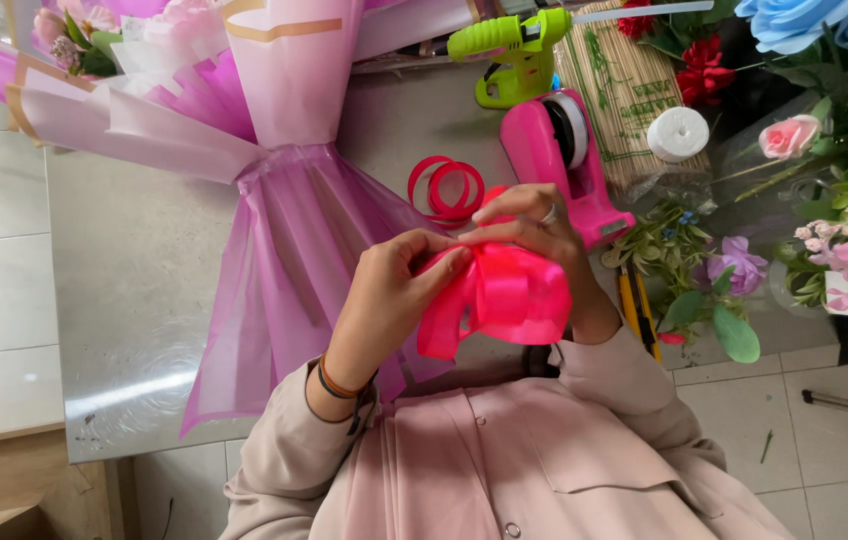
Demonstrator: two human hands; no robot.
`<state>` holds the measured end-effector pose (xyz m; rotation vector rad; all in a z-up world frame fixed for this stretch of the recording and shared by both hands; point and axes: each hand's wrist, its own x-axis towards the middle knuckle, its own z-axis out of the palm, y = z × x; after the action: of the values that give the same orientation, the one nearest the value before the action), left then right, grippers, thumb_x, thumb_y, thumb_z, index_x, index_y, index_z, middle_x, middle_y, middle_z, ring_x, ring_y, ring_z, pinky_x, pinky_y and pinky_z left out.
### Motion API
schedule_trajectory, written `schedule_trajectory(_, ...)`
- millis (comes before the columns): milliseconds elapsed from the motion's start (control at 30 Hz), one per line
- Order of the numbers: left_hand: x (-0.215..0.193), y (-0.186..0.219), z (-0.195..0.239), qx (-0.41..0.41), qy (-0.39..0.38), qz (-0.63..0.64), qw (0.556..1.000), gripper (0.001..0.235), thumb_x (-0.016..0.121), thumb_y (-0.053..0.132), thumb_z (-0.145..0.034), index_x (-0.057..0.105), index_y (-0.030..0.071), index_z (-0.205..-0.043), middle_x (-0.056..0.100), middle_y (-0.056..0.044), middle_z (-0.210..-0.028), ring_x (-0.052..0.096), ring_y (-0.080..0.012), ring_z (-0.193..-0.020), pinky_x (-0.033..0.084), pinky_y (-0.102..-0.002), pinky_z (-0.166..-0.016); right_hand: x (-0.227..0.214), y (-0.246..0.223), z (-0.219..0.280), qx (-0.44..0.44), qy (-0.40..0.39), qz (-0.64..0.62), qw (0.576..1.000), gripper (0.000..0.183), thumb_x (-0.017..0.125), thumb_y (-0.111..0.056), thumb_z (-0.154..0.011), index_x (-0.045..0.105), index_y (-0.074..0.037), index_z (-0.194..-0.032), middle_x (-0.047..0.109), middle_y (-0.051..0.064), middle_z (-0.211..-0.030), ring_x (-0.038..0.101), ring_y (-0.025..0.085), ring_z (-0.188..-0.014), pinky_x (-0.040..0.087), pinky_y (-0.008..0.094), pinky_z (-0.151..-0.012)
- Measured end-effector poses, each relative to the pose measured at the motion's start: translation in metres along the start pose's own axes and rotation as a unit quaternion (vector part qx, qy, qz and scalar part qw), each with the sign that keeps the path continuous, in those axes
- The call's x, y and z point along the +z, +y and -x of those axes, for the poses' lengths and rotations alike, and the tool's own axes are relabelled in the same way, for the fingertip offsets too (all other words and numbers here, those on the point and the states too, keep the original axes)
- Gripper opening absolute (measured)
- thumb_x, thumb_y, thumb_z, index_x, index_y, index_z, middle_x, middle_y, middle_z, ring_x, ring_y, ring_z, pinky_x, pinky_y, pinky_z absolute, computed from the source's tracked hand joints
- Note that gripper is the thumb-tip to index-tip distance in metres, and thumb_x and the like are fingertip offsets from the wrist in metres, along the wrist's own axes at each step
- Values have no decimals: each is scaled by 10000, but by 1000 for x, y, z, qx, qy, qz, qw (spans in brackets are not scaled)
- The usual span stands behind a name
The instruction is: The person cuts a pink ribbon, ties it around the base of a wrapped flower bouquet, and uses a hot glue gun to secure the ribbon in place. The person then trims the ribbon ends with scissors.
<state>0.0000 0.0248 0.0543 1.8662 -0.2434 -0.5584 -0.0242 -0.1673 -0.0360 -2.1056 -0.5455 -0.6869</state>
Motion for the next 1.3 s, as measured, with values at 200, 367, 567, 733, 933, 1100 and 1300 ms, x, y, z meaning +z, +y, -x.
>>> schedule_trajectory(200,-5,15,5,27,-15,30,999,375,755,337,-708,693,66,-959,665,-134,-785,623,-185,-649,510,-300,-617,0,35,25,99,19,-226,969,482,630,-511,-797,660,-65,-975,625,107,-993,577,222,-973,410,345,-900)
schedule_trajectory(367,-2,-4,0,39,-34,50,997,180,720,164,-718,653,47,-837,602,-60,-594,580,-122,-451,474,-233,-512,27,32,46,193,76,-271,940,269,708,-153,-825,622,32,-999,577,97,-882,548,164,-882,444,233,-832)
schedule_trajectory(567,0,0,5,79,-43,-54,994,184,529,105,-809,513,111,-993,675,-135,-839,622,-365,-735,461,-418,-641,5,-7,38,246,37,-173,953,266,715,-231,-814,638,-45,-988,619,61,-892,588,179,-892,466,262,-829)
schedule_trajectory(733,4,-2,4,123,-30,-70,989,164,520,164,-873,534,100,-1023,628,-150,-815,612,-367,-800,485,-419,-692,-8,-31,15,289,6,-83,954,264,723,-301,-804,655,-115,-979,658,30,-902,624,192,-902,486,288,-826)
schedule_trajectory(933,8,-13,-1,265,37,-136,954,77,609,71,-844,553,82,-896,572,-105,-735,583,-319,-697,482,-362,-625,-15,-51,-11,314,-23,26,949,238,727,-364,-804,649,-170,-919,661,16,-872,637,241,-912,498,337,-833)
schedule_trajectory(1100,13,-17,-1,379,96,-283,876,233,596,-82,-788,531,66,-956,518,-93,-786,534,-277,-726,473,-340,-654,-13,-55,-7,307,7,53,950,308,716,-354,-843,593,-71,-843,579,123,-786,604,355,-911,477,438,-828)
schedule_trajectory(1300,10,-10,2,403,124,-355,834,161,530,-80,-847,526,62,-921,496,-86,-809,494,-252,-726,428,-310,-642,-3,-51,-8,310,31,-2,950,250,663,-298,-890,609,-57,-852,569,111,-787,600,340,-922,450,442,-869)
